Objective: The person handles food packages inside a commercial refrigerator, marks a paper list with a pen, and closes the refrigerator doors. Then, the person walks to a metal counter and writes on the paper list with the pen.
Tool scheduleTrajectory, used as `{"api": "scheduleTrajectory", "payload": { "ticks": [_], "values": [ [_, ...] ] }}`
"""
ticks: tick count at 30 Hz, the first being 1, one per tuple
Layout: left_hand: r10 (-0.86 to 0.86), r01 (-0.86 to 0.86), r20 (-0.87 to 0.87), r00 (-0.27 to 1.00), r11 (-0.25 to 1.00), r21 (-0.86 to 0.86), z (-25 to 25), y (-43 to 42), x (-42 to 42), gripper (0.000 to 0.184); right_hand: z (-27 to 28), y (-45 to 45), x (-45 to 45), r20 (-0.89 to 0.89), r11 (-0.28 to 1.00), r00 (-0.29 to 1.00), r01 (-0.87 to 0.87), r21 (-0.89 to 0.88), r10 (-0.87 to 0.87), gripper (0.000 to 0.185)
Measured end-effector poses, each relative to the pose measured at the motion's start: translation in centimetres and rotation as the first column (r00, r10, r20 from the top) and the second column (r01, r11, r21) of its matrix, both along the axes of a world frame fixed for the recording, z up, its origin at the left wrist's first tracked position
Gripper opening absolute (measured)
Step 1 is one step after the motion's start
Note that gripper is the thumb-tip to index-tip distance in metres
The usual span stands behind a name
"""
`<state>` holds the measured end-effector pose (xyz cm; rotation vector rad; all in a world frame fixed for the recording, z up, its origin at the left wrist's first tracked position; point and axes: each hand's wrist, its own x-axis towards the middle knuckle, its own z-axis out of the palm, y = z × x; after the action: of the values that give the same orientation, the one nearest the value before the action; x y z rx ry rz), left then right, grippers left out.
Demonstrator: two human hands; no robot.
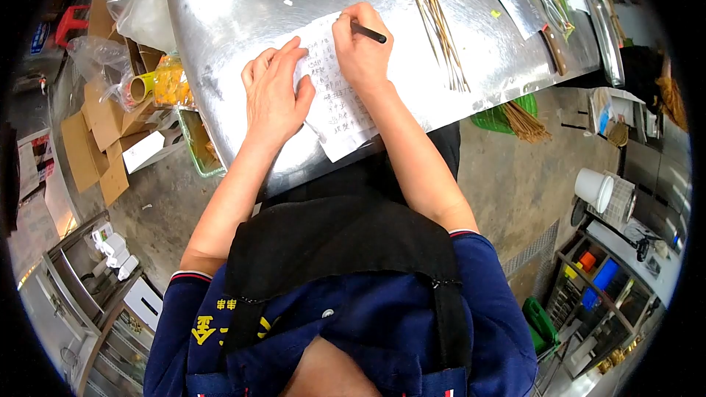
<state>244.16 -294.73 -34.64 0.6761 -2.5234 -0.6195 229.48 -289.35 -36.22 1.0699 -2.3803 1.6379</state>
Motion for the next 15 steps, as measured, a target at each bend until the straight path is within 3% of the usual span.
{"api": "scheduleTrajectory", "payload": {
  "ticks": [15],
  "values": [
    [0.005,-0.005,0.000,1.000,1.000,0.019,-0.17,-0.07,0.12,0.037,-0.76,-0.14,-0.41,0.050,0.998,0.998,0.032,-0.054,-0.030,0.005]
  ]
}}
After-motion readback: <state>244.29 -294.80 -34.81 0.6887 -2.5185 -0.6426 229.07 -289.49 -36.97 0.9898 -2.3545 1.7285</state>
